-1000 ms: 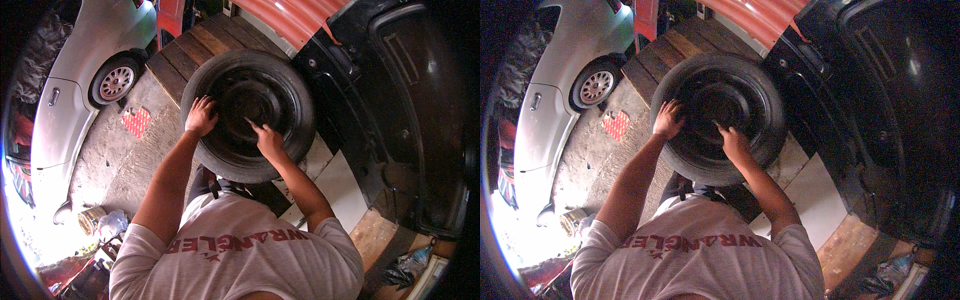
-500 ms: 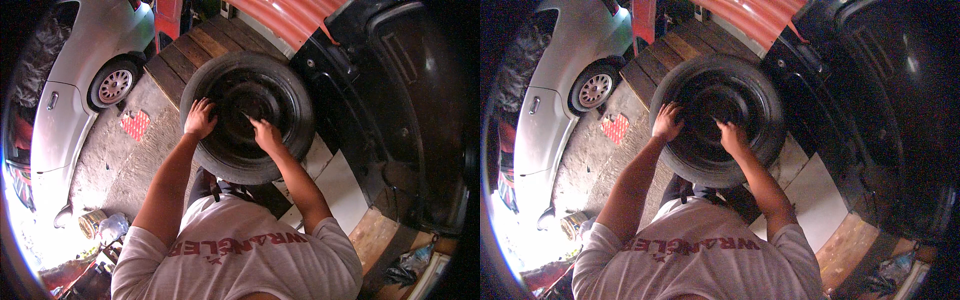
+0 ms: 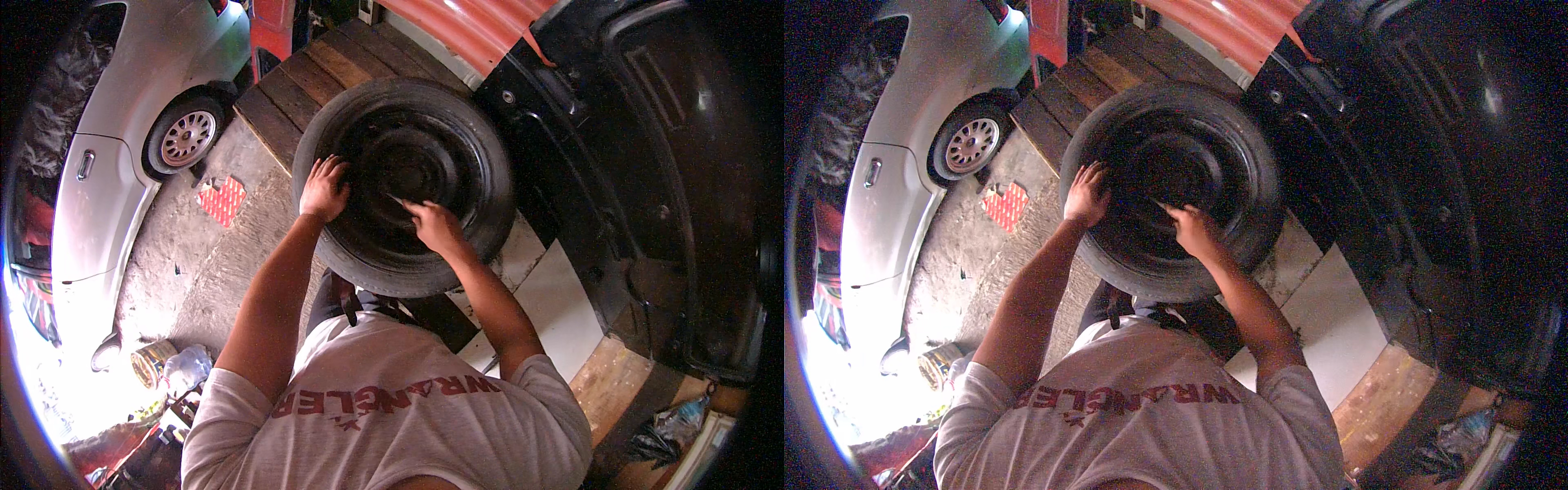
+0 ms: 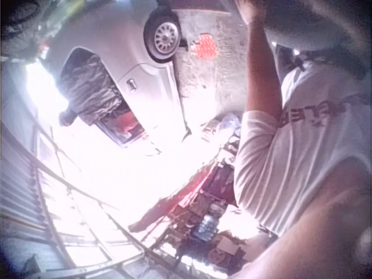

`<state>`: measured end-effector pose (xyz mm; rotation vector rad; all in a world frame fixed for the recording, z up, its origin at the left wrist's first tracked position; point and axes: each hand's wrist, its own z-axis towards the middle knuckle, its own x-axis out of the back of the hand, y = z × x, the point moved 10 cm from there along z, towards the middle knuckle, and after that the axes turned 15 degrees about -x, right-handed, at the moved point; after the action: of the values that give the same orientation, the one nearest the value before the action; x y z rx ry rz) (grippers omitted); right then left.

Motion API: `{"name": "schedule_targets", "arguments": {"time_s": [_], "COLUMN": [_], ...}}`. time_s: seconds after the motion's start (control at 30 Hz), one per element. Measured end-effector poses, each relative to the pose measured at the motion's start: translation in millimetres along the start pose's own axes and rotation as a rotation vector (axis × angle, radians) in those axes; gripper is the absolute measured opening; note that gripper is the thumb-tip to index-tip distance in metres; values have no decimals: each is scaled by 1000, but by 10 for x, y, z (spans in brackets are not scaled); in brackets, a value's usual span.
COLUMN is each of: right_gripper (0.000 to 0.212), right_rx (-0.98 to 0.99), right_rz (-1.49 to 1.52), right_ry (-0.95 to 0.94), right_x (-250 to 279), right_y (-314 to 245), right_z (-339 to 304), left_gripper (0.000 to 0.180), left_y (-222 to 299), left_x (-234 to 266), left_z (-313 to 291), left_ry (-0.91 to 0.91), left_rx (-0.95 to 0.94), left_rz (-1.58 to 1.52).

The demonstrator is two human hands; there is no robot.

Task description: The person uses a small metal scraper to clean the inner surface of a car tire rim. They hold the rim steady with one hand while scraping away debris from the center and inner edges. The rim remains on a wooden pallet throughout the clip.

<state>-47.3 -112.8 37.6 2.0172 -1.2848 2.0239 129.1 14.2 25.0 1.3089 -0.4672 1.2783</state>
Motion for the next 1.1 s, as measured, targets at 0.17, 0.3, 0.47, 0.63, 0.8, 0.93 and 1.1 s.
{"name": "schedule_targets", "arguments": {"time_s": [0.17, 0.3, 0.47, 0.63, 0.8, 0.93, 1.1], "right_gripper": [43, 42, 41, 44, 40, 40, 39], "right_rx": [-67, -79, -126, -260, -268, -178, -251], "right_rz": [-65, -45, -60, -30, -85, -91, -37], "right_ry": [16, -2, -88, -36, -170, -80, 18], "right_x": [335, 350, 29, 328, 323, 184, 325], "right_y": [196, 92, 255, 517, 488, 248, 373], "right_z": [-76, -115, -244, -297, -395, -255, -286], "left_gripper": [48, 49, 49, 48, 48, 47, 47], "left_y": [-22, 1, 6, 49, 17, 30, 6], "left_x": [-18, -19, 16, 54, 13, 9, 27], "left_z": [-28, 6, -14, 1, -15, 9, -9], "left_ry": [0, 3, 28, -3, -12, -11, -3], "left_rx": [-4, -12, -17, -8, -8, 2, 3], "left_rz": [19, -8, -13, -1, 10, -1, -7]}}
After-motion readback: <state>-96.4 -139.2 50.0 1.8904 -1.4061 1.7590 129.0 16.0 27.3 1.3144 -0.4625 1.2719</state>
